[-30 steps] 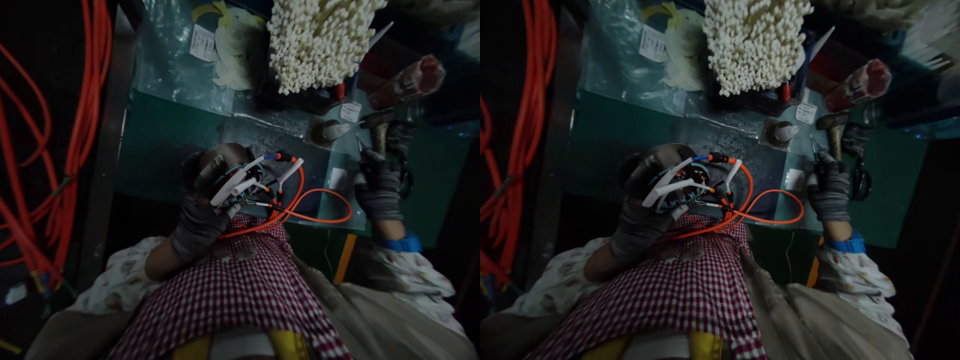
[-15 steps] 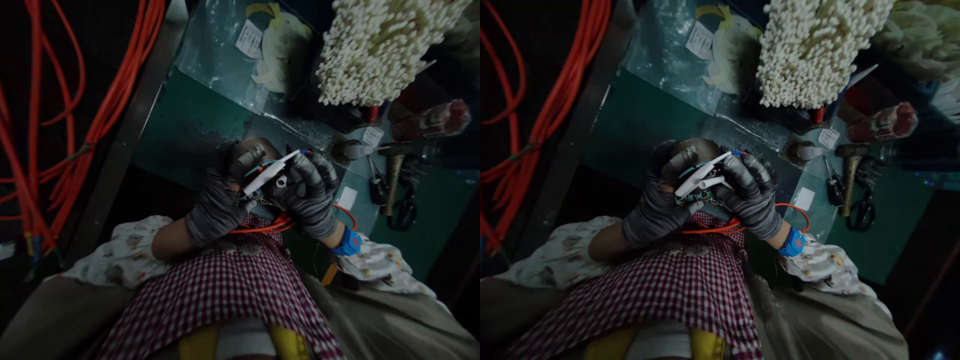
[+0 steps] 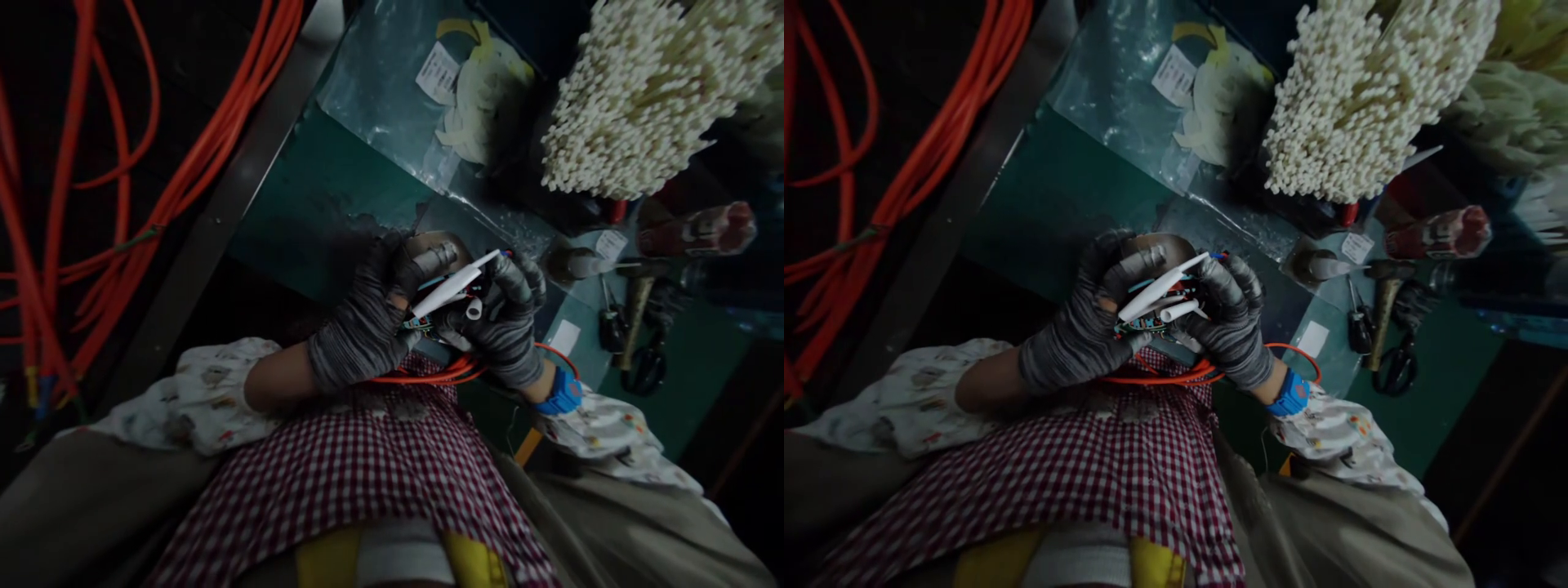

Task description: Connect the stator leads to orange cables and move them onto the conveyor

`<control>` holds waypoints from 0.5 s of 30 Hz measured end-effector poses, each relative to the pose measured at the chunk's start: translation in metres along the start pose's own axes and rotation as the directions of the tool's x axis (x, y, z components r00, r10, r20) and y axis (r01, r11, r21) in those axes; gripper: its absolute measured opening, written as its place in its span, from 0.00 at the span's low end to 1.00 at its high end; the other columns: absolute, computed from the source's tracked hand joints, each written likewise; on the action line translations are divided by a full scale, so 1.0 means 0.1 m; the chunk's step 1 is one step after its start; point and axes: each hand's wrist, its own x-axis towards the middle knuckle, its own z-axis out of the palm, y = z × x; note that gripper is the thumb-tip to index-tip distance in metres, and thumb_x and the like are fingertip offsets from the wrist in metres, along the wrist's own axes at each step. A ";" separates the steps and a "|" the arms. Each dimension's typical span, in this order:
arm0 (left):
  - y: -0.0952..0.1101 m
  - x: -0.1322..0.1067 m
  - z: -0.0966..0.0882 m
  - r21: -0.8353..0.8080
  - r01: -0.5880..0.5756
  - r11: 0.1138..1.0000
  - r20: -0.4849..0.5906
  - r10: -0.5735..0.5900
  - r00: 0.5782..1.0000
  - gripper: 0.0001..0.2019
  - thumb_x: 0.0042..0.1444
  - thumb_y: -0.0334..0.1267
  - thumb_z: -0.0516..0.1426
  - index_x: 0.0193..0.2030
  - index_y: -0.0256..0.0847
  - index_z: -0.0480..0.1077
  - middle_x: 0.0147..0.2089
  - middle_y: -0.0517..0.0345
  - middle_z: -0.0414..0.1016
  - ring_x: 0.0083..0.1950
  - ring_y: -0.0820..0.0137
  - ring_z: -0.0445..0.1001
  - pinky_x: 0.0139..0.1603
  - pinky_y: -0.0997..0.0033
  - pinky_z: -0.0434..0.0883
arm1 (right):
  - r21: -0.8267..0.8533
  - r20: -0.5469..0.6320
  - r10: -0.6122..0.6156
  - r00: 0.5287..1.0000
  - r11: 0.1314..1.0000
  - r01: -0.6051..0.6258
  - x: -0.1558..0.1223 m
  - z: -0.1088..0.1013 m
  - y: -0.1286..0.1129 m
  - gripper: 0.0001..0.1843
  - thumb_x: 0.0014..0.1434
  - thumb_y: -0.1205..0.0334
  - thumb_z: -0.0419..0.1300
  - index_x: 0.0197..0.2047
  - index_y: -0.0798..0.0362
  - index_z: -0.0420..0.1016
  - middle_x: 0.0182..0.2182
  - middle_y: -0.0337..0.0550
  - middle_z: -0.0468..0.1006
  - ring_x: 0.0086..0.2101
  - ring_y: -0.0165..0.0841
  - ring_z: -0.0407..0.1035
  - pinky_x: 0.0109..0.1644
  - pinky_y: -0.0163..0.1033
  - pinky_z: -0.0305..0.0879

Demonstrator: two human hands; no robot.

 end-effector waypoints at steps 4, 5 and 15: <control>0.04 0.09 -0.06 -0.054 -0.007 0.999 0.024 0.008 1.000 0.48 0.59 0.30 0.66 0.84 0.59 0.57 0.81 0.54 0.72 0.83 0.47 0.72 0.89 0.35 0.68 | -0.004 0.086 0.014 0.996 1.000 -0.014 0.03 -0.07 -0.06 0.41 0.76 0.42 0.67 0.85 0.29 0.59 0.75 0.50 0.70 0.80 0.57 0.60 0.81 0.71 0.68; 0.05 0.10 -0.07 -0.064 -0.003 0.998 0.025 0.004 1.000 0.47 0.60 0.30 0.66 0.84 0.59 0.59 0.81 0.55 0.72 0.83 0.46 0.72 0.89 0.34 0.68 | 0.000 0.094 0.023 0.995 1.000 -0.023 0.04 -0.09 -0.08 0.42 0.76 0.42 0.68 0.86 0.30 0.57 0.75 0.51 0.71 0.79 0.56 0.61 0.81 0.71 0.68; -0.01 0.08 0.01 -0.104 0.175 0.979 -0.015 -0.178 0.984 0.38 0.61 0.43 0.76 0.76 0.57 0.72 0.76 0.56 0.77 0.82 0.42 0.72 0.88 0.32 0.68 | 0.261 0.162 0.159 0.974 0.945 -0.198 0.16 -0.01 -0.24 0.39 0.81 0.56 0.62 0.87 0.34 0.53 0.69 0.50 0.79 0.68 0.48 0.77 0.68 0.64 0.82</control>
